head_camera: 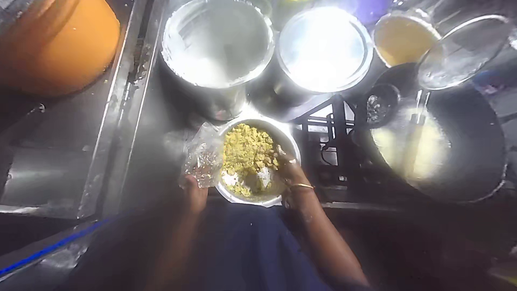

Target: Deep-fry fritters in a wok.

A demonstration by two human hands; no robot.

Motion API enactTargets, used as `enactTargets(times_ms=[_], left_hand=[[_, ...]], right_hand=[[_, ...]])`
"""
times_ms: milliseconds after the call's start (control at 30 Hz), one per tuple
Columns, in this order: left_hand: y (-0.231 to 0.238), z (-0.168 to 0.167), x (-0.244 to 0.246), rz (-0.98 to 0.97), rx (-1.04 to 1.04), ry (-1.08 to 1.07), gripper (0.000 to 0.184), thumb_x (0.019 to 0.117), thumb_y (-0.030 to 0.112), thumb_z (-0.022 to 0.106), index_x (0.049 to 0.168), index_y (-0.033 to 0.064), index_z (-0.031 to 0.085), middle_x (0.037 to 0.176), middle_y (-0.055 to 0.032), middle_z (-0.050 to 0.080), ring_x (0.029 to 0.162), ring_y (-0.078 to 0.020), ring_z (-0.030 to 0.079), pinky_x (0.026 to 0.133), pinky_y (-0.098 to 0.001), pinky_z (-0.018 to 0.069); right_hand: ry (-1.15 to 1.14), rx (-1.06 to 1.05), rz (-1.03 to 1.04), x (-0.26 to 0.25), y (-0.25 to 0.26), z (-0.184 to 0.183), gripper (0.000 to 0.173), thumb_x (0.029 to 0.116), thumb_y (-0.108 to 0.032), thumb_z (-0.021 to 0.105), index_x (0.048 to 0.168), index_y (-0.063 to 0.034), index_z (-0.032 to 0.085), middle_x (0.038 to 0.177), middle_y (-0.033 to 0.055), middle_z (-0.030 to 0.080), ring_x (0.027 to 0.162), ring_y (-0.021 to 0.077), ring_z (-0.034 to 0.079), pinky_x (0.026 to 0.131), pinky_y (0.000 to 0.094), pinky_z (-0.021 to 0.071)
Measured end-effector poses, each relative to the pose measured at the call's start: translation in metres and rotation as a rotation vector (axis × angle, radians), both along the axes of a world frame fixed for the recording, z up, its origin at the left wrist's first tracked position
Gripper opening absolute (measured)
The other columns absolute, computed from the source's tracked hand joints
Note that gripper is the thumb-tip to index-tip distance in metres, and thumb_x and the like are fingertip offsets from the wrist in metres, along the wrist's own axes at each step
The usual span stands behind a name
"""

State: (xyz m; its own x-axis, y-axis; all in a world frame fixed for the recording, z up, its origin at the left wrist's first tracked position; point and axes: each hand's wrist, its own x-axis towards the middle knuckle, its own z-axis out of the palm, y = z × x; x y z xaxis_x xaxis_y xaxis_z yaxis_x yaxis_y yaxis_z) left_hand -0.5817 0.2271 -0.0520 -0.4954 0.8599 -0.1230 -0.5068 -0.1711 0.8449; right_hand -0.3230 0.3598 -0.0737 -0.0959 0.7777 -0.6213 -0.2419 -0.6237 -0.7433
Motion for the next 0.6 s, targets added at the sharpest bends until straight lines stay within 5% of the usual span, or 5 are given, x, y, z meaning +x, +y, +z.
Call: enactTargets(times_ms=[133, 267, 367, 467, 600], left_hand=[[0.005, 0.001, 0.001, -0.042, -0.003, 0.004, 0.080, 0.0852, 0.071, 0.061, 0.133, 0.0069, 0.051, 0.114, -0.0022, 0.072, 0.111, -0.0170, 0.069, 0.099, -0.0421, 0.0567], [0.004, 0.000, 0.002, -0.054, 0.003, 0.013, 0.077, 0.0875, 0.071, 0.057, 0.132, 0.0084, 0.052, 0.113, -0.0013, 0.073, 0.109, -0.0168, 0.069, 0.098, -0.0423, 0.0574], [0.001, -0.004, 0.002, -0.059, 0.029, 0.012, 0.074, 0.0894, 0.068, 0.058, 0.133, 0.0083, 0.051, 0.115, -0.0024, 0.072, 0.111, -0.0179, 0.069, 0.099, -0.0431, 0.0570], [-0.001, -0.007, 0.002, -0.055, 0.044, -0.003, 0.069, 0.0908, 0.065, 0.057, 0.133, 0.0109, 0.053, 0.114, -0.0026, 0.072, 0.110, -0.0180, 0.069, 0.099, -0.0434, 0.0567], [-0.004, -0.008, 0.005, -0.060, 0.021, -0.031, 0.072, 0.0886, 0.067, 0.058, 0.131, 0.0096, 0.054, 0.112, -0.0017, 0.073, 0.108, -0.0167, 0.070, 0.097, -0.0411, 0.0576]], right_hand=[[-0.315, 0.183, 0.150, -0.014, 0.000, -0.005, 0.041, 0.1113, -0.027, 0.039, 0.079, -0.0060, 0.055, 0.056, -0.0050, 0.046, 0.045, 0.0042, 0.044, 0.044, 0.0218, 0.0426], [-0.786, 0.320, 1.099, -0.032, -0.003, -0.015, 0.041, 0.1067, -0.032, 0.048, 0.103, 0.0015, 0.071, 0.095, 0.0199, 0.069, 0.094, 0.0338, 0.067, 0.088, 0.0571, 0.0517], [-0.737, 0.280, 1.763, -0.052, -0.020, -0.059, 0.029, 0.1010, -0.023, 0.059, 0.111, 0.0032, 0.069, 0.110, 0.0280, 0.068, 0.106, 0.0476, 0.065, 0.089, 0.0717, 0.0477], [-0.743, 0.118, 1.868, -0.057, -0.037, -0.078, 0.047, 0.1031, -0.043, 0.052, 0.106, -0.0005, 0.070, 0.104, 0.0237, 0.069, 0.100, 0.0431, 0.067, 0.084, 0.0718, 0.0490], [-0.648, 0.212, 2.019, -0.050, -0.014, -0.080, 0.028, 0.0976, -0.027, 0.065, 0.108, -0.0019, 0.071, 0.102, 0.0225, 0.069, 0.096, 0.0412, 0.067, 0.081, 0.0678, 0.0493]])
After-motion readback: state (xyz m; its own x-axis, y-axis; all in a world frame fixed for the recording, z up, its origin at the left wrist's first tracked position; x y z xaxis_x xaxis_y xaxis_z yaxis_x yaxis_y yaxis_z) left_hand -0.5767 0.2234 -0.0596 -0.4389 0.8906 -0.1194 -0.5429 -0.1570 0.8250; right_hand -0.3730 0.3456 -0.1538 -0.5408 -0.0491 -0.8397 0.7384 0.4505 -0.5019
